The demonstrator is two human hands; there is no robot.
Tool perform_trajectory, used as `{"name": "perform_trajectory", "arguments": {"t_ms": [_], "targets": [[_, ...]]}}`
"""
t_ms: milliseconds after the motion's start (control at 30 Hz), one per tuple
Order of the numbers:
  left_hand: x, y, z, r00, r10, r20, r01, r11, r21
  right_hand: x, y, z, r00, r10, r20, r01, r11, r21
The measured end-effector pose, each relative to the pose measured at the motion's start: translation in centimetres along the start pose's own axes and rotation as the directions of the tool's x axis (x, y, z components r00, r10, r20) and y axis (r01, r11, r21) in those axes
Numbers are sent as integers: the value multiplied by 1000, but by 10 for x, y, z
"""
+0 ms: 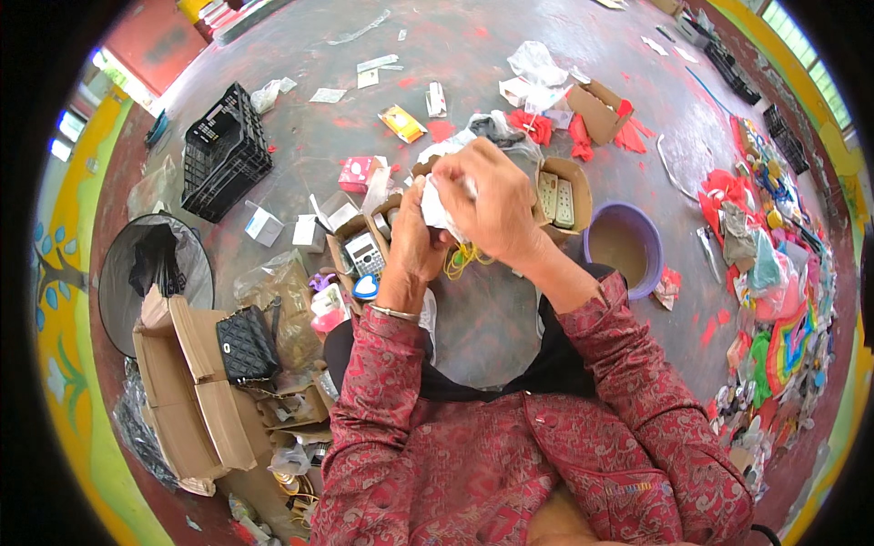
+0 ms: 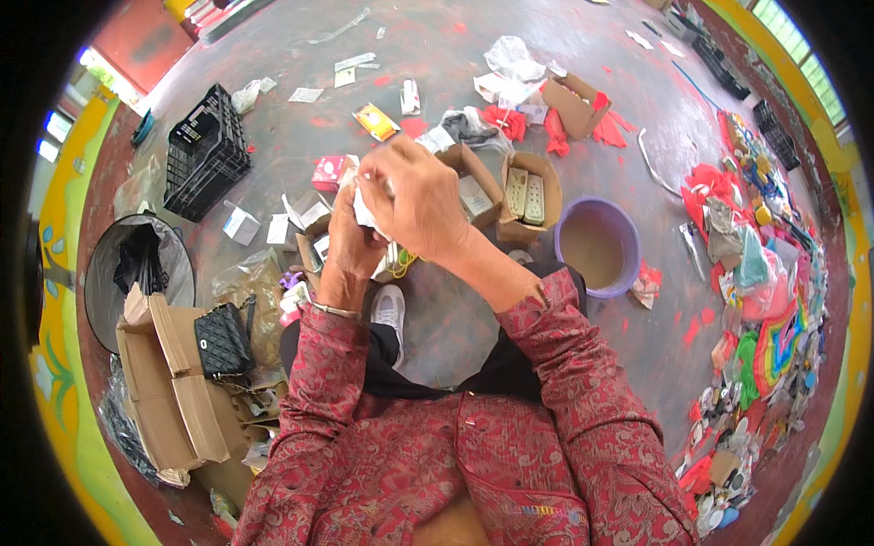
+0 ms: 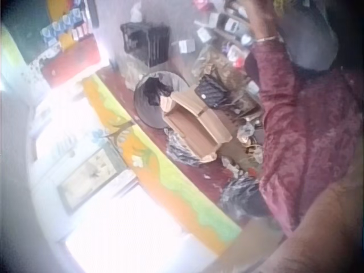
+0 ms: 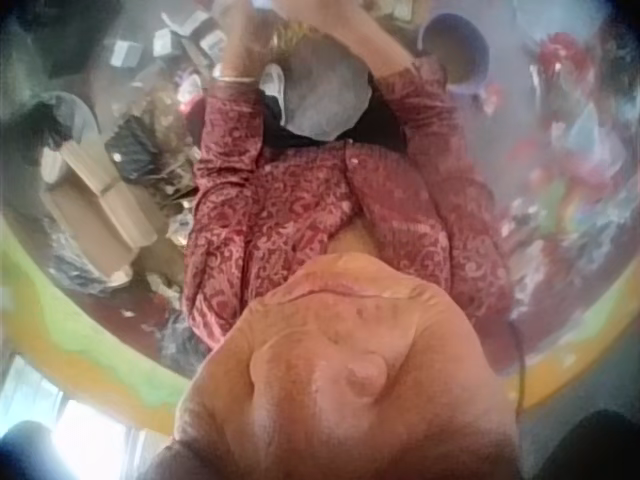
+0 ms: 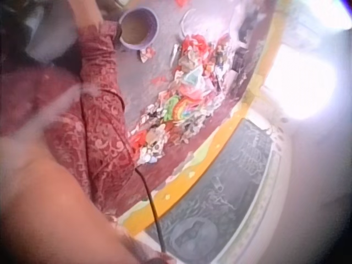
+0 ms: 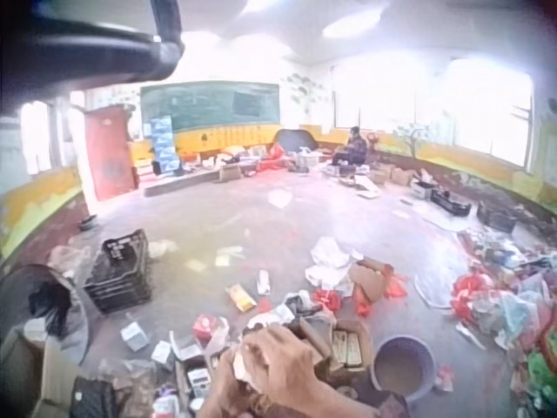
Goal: The person sits on the floor and sorts various items, including a calculator, a white plastic object, and small toys, into cardboard boxes. They use a white cloth to wipe the calculator and other items before placing them into the boxes.
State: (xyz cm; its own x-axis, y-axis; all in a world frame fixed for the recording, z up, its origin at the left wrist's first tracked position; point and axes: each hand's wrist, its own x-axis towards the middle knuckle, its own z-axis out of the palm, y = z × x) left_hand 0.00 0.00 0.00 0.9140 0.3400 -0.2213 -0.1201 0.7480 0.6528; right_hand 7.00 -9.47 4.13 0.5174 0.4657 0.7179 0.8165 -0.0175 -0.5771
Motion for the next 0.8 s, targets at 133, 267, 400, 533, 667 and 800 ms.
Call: {"name": "perform_trajectory", "arguments": {"t_ms": [133,267,400,533,667,800], "targets": [[0,-11,-1,943,-142,300,195,969,-154,6,37,-9,905,413,103,-407,910,-76],[11,-11,-4,893,-255,371,340,922,-184,11,70,-13,889,458,6,-457,888,-46],[10,-15,-1,952,-264,151,283,952,-114,12,25,-18,941,326,90,-338,909,242],[23,-22,-13,997,-76,-2,75,985,-153,-9,7,8,969,66,236,-96,989,117],[21,-13,-38,966,236,-105,-202,945,257,-30,-7,12,930,-76,361,-10,973,231],[20,-3,-38,998,-50,26,56,937,-344,1,10,-11,957,285,57,-291,935,204]]}}
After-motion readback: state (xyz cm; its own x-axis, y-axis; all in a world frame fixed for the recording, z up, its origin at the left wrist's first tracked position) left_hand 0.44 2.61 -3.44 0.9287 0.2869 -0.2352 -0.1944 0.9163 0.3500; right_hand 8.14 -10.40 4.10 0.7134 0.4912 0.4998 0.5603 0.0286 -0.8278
